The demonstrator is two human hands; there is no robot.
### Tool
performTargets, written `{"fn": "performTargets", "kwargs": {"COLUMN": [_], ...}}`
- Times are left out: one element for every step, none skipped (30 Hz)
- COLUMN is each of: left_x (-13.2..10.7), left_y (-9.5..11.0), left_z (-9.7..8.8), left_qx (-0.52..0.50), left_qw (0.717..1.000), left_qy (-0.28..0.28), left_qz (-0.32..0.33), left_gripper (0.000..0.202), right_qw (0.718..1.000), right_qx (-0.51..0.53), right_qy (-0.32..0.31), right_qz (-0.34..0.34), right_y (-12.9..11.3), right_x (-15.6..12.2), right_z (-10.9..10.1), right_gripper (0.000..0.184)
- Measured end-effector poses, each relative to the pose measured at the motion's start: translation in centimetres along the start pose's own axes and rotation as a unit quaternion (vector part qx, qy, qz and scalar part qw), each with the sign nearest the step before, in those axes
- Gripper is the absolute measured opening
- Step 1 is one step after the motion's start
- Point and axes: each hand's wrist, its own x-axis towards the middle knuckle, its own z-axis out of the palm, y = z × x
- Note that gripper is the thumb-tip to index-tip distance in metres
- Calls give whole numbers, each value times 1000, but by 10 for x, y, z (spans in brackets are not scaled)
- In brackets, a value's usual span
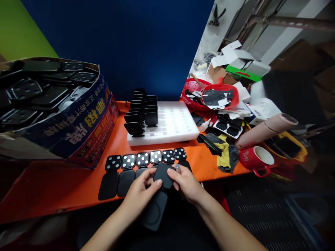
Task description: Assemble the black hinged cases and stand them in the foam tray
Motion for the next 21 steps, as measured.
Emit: {"fn": "performTargets", "kwargs": {"left_x": [5,11,15,19,22,23,23,21,19,16,13,10,8,7,6,6,6,7,8,9,9], "left_y": [1,1,2,2,2,2,2,3,3,3,4,5,5,4,3,2,0,-1,-3,-4,-4], "left_z": [-2,-5,-10,-16,-22,-29,-35,-39,-41,-41,-39,-35,-30,-24,-19,-14,-10,-7,-6,-5,-4], "left_qx": [16,21,14,-2,-19,-31,-29,-10,18,43,60,67,66,60,55,53,57,64,73,82,90], "left_qw": [999,997,993,987,978,969,961,957,959,965,973,981,987,992,994,995,994,993,992,990,988], "left_qy": [33,72,114,161,206,245,275,286,282,259,223,182,144,113,94,85,88,95,106,115,124], "left_qz": [2,4,6,11,16,23,31,33,29,21,11,2,-6,-9,-10,-10,-9,-7,-3,4,10], "left_gripper": [31,28,28,29,30,30,32,36,41,43,40,34,29,31,34,36,34,32,30,29,29], "right_qw": [1000,1000,999,999,999,999,999,999,999,999,999,999,999,999,999,999,998,998,997,997,997], "right_qx": [-17,-30,-38,-41,-41,-39,-36,-33,-31,-29,-29,-30,-33,-37,-41,-45,-52,-60,-68,-73,-75], "right_qy": [-3,-6,-8,-7,-4,0,4,6,7,8,7,7,7,6,6,5,6,8,10,12,14], "right_qz": [0,1,4,7,10,12,15,16,17,18,20,21,21,23,24,24,24,21,19,16,13], "right_y": [0,1,1,1,1,2,2,3,3,3,3,3,2,2,1,0,0,-1,-1,-2,-2], "right_x": [0,0,0,0,-1,-1,-1,-1,-1,-1,-2,-2,-3,-4,-5,-6,-7,-8,-8,-9,-9], "right_z": [1,2,3,4,4,4,4,3,3,3,3,3,3,3,4,5,5,6,7,8,9], "right_gripper": [40,40,41,41,42,42,42,42,42,41,41,41,40,40,40,40,40,40,40,41,41]}}
